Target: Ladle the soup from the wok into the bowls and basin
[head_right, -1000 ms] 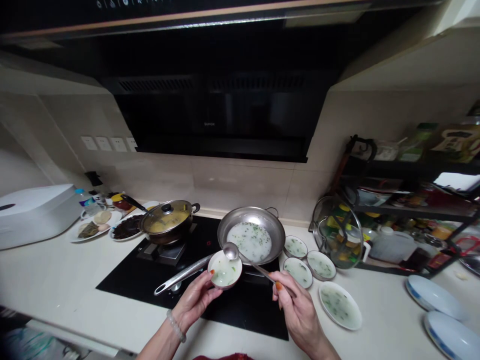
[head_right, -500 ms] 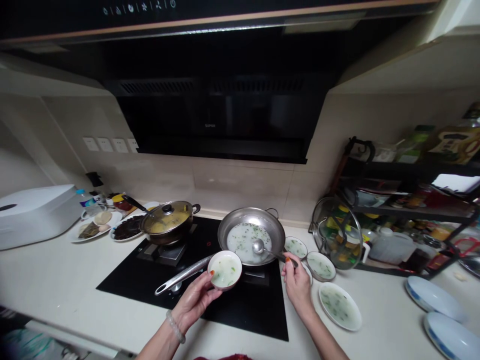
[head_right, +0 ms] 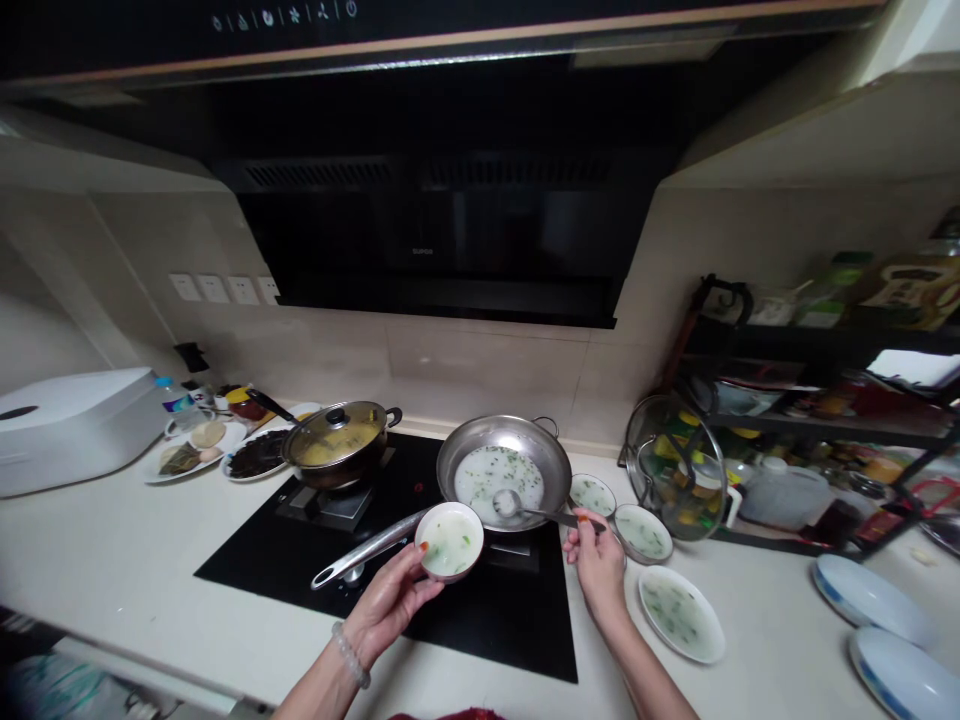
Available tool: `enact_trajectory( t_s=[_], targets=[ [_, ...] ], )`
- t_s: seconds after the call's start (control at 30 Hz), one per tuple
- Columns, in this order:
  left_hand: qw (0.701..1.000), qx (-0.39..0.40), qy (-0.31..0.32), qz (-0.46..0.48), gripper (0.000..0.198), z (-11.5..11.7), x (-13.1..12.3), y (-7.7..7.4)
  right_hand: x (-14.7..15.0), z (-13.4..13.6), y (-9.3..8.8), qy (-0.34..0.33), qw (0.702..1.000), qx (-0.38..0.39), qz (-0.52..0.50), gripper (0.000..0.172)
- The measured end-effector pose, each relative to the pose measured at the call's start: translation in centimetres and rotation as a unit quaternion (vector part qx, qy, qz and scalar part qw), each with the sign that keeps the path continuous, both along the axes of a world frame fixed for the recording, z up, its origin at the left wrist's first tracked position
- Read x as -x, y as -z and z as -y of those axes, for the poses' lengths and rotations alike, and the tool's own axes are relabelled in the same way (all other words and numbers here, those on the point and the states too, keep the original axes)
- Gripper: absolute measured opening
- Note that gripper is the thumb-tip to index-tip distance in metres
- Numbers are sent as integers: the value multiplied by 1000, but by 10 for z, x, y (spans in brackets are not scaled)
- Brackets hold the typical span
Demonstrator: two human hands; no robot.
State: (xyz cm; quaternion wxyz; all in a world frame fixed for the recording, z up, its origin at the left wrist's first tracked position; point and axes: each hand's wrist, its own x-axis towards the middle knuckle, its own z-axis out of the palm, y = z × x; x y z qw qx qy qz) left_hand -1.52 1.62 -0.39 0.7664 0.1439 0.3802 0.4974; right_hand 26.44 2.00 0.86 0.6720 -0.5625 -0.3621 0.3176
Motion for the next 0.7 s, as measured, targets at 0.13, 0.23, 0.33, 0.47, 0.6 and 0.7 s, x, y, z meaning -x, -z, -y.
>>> enact_trajectory(
  t_s=[0.13,0.23,0.33,0.47,0.6,0.7],
  targets=[
    [1000,-1,1,2,19,-1,-1,0,0,1,-4,7,999,0,-39,45],
    [1000,2,-4,6,19,-1,-1,0,1,2,-7,8,999,-3,-48,43],
    [1000,9,-6,5,20,0,-1,0,2,2,-8,7,998,-5,-63,40],
    [1000,13,-13,2,20,0,-2,-1,1,2,-10,5,997,-8,-72,39],
    [1000,8,-10,-3,19,-1,-2,1,1,2,-11,1,997,-10,-82,39],
    [1000,4,-6,-4,20,-1,-2,4,0,1,-11,-2,996,-14,-83,40]
  ],
)
